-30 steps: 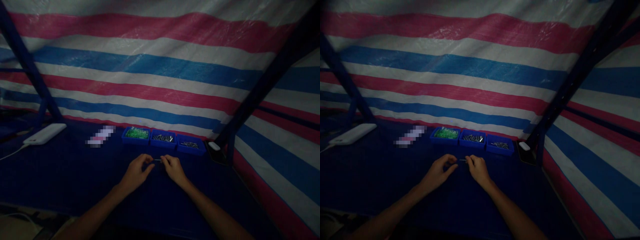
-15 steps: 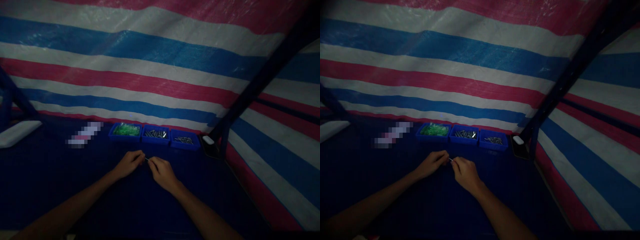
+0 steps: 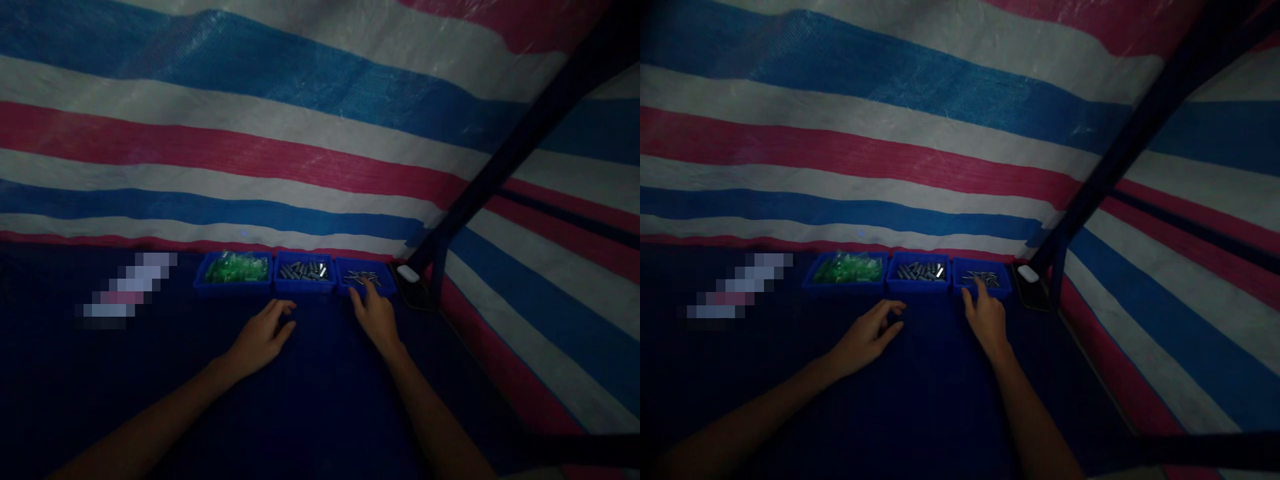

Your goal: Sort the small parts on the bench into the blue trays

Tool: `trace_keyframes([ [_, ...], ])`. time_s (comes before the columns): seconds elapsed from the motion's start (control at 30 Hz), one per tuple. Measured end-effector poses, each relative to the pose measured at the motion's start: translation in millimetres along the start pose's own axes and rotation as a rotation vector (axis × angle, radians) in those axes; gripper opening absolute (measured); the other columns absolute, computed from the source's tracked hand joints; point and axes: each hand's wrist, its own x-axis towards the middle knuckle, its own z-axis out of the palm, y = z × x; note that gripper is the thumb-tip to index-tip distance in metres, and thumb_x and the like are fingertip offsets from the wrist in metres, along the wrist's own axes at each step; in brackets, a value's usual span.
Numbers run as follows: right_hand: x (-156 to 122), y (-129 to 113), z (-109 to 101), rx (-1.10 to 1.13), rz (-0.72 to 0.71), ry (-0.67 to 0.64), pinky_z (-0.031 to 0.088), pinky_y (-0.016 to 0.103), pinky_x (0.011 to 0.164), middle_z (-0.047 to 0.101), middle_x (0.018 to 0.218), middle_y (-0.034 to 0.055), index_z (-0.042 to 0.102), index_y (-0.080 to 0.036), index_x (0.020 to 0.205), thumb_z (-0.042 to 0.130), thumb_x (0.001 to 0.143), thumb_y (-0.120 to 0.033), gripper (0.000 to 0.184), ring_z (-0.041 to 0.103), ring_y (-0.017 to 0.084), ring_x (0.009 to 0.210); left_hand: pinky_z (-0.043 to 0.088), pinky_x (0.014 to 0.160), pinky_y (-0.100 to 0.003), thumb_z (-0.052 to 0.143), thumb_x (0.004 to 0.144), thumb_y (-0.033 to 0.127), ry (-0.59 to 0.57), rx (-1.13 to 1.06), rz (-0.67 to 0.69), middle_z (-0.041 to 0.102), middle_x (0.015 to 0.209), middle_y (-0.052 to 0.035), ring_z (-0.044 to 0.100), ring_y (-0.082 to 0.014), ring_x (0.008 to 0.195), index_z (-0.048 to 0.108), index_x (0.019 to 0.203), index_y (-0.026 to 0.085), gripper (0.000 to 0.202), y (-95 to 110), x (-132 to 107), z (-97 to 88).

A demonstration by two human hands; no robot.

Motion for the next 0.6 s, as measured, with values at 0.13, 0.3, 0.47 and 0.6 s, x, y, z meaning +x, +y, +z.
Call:
trace_keyframes([
  [0.13, -8.7, -21.9, 7.7, 0.079, -0.057, -0.094, 0.034, 0.023, 0.052, 0.062, 0.059, 0.0012, 0.043, -0.018, 0.124, 0.033, 0.086, -0.048, 0.049, 0.058, 0.016, 0.052, 0.048, 0.074, -0.032, 0.040, 0.085, 0.029, -0.028, 0.068, 0.091, 0.046, 0.120, -0.0047, 0.058, -0.0136, 0.078, 0.047, 0.111, 0.025, 0.027, 4.2, -8.2, 2.2],
  [0.3, -9.8, -25.0, 1.5, 0.099, -0.050, -0.048, 0.035, 0.022, 0.058, 0.065, 0.067, 0.0049, 0.060, -0.016, 0.093, 0.030, 0.089, -0.043, 0.041, 0.060, 0.015, 0.060, 0.048, 0.075, -0.028, 0.039, 0.086, 0.026, 0.020, -0.068, 0.147, 0.045, 0.126, -0.0055, 0.058, -0.0116, 0.083, 0.051, 0.104, 0.022, 0.022, 17.2, -2.0, 1.4],
  [0.47, -19.7, -11.2, -9.4, 0.038, -0.019, 0.063, 0.029, 0.023, 0.054, 0.062, 0.059, 0.0049, 0.059, -0.017, 0.067, 0.030, 0.088, -0.044, 0.045, 0.056, 0.013, 0.054, 0.047, 0.074, -0.028, 0.038, 0.086, 0.028, 0.158, 0.067, 0.121, 0.066, 0.086, -0.0039, 0.061, -0.0145, 0.078, 0.059, 0.092, 0.017, 0.024, 23.7, 53.5, -17.3],
  [0.6, -22.4, -2.6, -10.8, 0.057, -0.005, 0.110, 0.027, 0.022, 0.052, 0.058, 0.055, 0.0018, 0.054, -0.018, 0.063, 0.035, 0.086, -0.040, 0.038, 0.052, 0.012, 0.050, 0.046, 0.078, -0.038, 0.043, 0.079, 0.025, -0.018, 0.543, -0.053, 0.066, 0.089, -0.0154, 0.061, -0.0255, 0.084, 0.065, 0.084, 0.011, 0.026, 21.7, 110.8, -26.9],
])
